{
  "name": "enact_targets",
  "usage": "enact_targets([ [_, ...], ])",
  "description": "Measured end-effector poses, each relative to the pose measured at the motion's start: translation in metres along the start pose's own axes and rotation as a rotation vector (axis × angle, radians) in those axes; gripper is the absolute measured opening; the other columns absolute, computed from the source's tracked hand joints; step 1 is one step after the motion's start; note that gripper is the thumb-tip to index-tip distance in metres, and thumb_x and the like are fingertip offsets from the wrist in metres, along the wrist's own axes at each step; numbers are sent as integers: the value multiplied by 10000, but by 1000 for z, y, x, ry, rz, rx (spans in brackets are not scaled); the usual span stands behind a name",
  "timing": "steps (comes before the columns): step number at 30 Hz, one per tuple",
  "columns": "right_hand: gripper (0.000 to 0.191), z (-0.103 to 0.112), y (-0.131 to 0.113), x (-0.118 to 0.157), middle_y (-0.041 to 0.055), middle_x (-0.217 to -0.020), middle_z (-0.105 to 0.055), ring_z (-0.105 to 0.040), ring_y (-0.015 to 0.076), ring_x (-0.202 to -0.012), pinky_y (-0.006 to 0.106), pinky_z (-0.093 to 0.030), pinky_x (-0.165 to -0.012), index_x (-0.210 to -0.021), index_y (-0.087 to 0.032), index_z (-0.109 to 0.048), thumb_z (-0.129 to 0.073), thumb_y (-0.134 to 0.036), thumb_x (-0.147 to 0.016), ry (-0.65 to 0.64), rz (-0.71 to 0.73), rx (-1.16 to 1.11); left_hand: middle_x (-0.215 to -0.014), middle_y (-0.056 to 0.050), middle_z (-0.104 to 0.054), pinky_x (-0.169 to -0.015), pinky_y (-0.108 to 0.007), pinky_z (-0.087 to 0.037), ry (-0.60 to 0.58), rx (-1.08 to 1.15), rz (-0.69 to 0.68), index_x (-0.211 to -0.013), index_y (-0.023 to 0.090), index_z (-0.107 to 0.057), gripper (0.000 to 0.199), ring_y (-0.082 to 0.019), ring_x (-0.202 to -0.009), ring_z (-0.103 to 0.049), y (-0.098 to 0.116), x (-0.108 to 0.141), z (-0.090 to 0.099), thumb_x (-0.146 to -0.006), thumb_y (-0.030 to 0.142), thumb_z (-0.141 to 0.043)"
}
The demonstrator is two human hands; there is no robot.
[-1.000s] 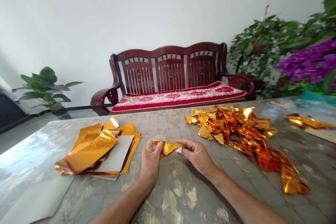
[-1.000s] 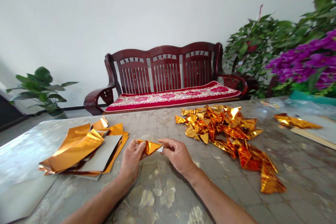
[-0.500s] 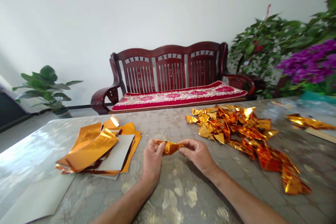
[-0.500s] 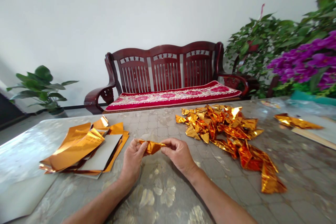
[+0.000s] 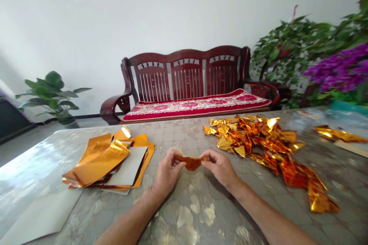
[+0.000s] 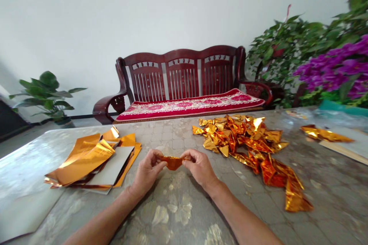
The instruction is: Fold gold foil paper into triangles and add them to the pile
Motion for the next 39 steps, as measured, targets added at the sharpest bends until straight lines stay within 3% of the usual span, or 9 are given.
enact_targets([
  [4, 182, 4, 3, -2, 3, -700, -655, -564, 161, -680, 267, -401, -653, -820, -184, -731, -611, -262, -707, -41, 45, 43, -829, 7, -632, -700, -230, -447, -171, -133, -174, -916, 194, -633, 57, -123, -738, -575, 3, 0, 6, -870, 168, -612],
  [7, 190, 6, 1, -2, 29, -794, -691, -601, 184, -765, 289, -429, -729, -830, -190, -754, -605, -236, -721, -82, 88, 68, -868, -8, -652, -753, -244, -457, -238, -178, -221, -943, 202, -659, 87, -138, -807, -596, 6, -1, 8, -901, 163, -594],
  [20, 246, 10, 3, -2, 8, -753, -620, -598, 152, -743, 246, -429, -700, -879, -219, -767, -569, -109, -782, -171, 258, 212, -879, -10, -649, -763, -236, -457, -335, -154, -161, -917, 187, -642, 90, -135, -821, -589, 8, -2, 9, -887, 131, -578],
  [26, 282, 9, 3, 1, 3, -774, -646, -611, 142, -757, 233, -432, -710, -906, -223, -767, -573, -57, -786, -186, 269, 260, -905, -7, -646, -788, -236, -453, -367, -157, -142, -935, 193, -648, 110, -136, -852, -594, 7, -1, 7, -886, 129, -573],
  [34, 301, 7, 6, 4, -1, -797, -665, -618, 136, -763, 228, -441, -714, -925, -242, -769, -587, -39, -797, -222, 310, 324, -873, -1, -620, -714, -223, -436, -369, -201, -59, -882, 182, -634, 123, -128, -787, -581, 4, -1, 4, -813, 82, -622],
  [39, 294, 8, 8, 4, 7, -820, -664, -627, 138, -790, 230, -451, -726, -966, -257, -768, -580, -68, -840, -224, 356, 339, -863, 1, -609, -740, -225, -427, -395, -191, -125, -792, 179, -598, 124, -132, -822, -571, 6, -2, 3, -789, 61, -634],
])
Point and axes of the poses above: each hand's wrist, its own x-axis away from the middle knuckle, its own z-axis out of the back of the hand, y = z × x, the point moved 2 cm from there along -x, towards the middle knuckle
